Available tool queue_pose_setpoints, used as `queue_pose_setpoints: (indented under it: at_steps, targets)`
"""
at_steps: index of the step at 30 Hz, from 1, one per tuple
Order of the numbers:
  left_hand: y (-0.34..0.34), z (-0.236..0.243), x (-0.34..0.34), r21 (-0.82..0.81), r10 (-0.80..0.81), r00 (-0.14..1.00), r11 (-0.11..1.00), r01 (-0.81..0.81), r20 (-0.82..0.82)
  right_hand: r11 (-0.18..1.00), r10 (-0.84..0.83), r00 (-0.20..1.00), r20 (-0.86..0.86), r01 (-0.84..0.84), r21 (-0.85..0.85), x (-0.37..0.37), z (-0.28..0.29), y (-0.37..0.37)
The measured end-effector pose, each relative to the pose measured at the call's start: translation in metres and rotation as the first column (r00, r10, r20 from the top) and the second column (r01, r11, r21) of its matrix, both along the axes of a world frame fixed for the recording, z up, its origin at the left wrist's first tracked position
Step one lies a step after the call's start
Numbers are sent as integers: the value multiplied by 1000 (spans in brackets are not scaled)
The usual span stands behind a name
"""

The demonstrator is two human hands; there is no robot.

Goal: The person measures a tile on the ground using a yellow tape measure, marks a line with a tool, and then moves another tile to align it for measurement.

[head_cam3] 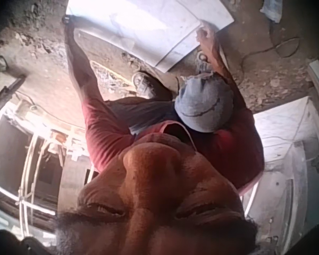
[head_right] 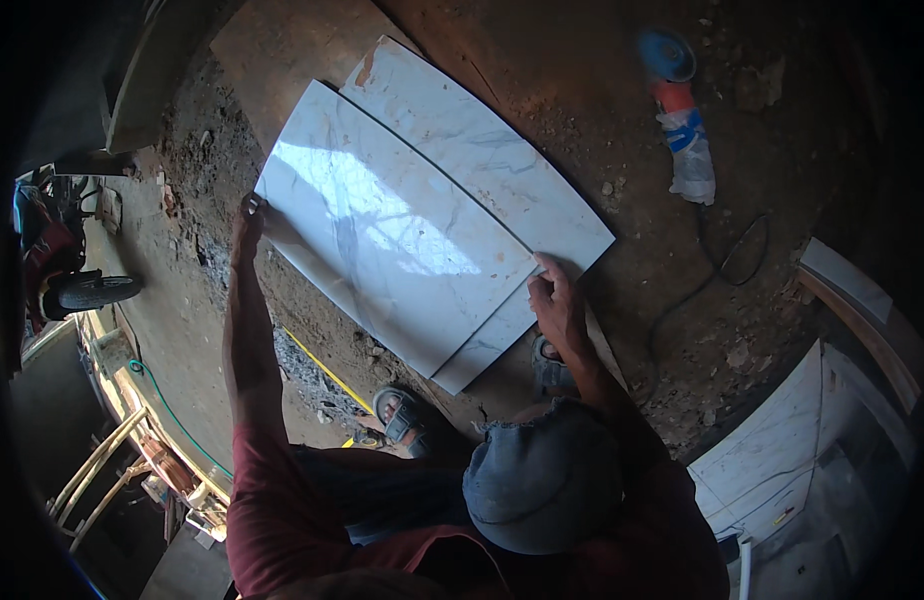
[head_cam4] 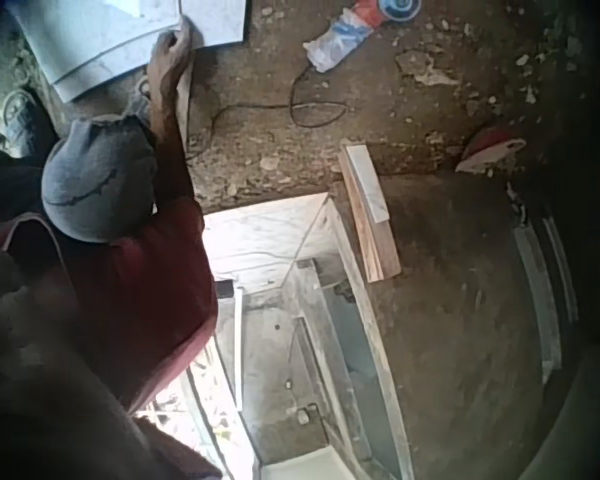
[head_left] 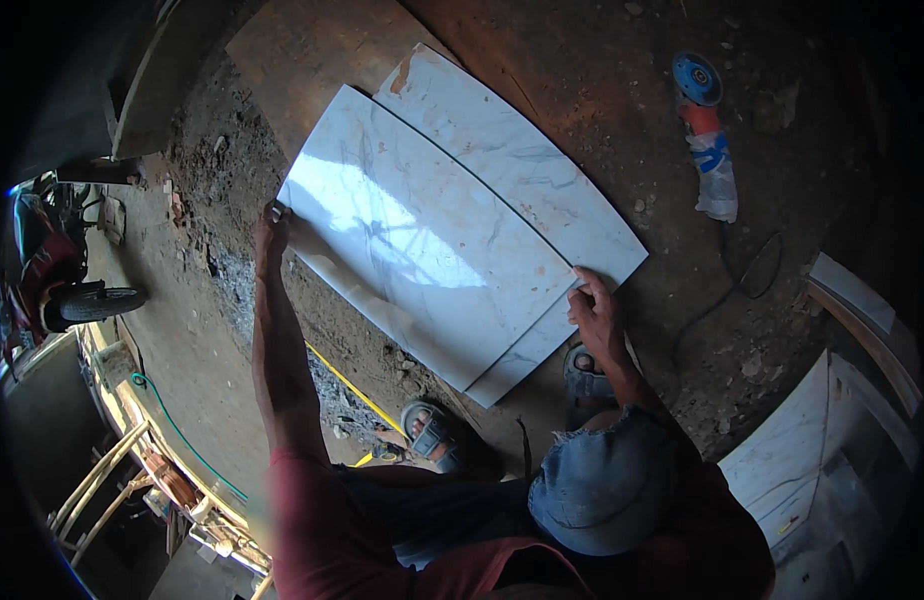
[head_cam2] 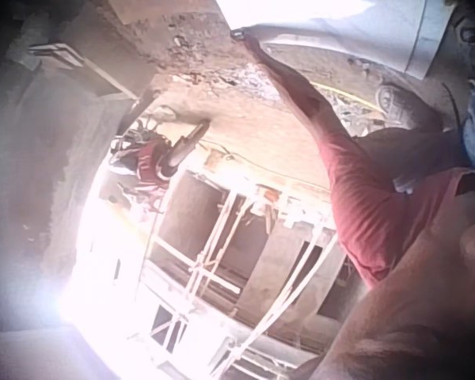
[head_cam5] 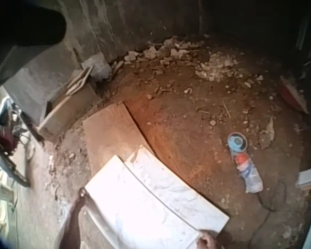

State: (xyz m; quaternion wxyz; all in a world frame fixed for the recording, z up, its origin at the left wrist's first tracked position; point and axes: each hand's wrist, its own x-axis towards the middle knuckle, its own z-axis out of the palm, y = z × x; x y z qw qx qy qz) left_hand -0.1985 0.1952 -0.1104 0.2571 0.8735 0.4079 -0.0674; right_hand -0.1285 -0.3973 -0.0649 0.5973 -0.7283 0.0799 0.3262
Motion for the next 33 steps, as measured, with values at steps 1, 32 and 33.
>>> queue_pose_setpoints:
  at_steps: [1,32,33]
  targets:
    - [-5,2,-3,-25,24,999,999,-23,26,996,46,998,49,-43,-72,-2,-3,-4]
    - [-24,15,-3,-70,-3,999,998,0,-49,910,-359,933,10,348,227,-34,-22,-40]
    - [-16,16,-4,-80,-2,1000,997,-1,-29,896,-378,926,-6,368,250,-35,-24,-38]
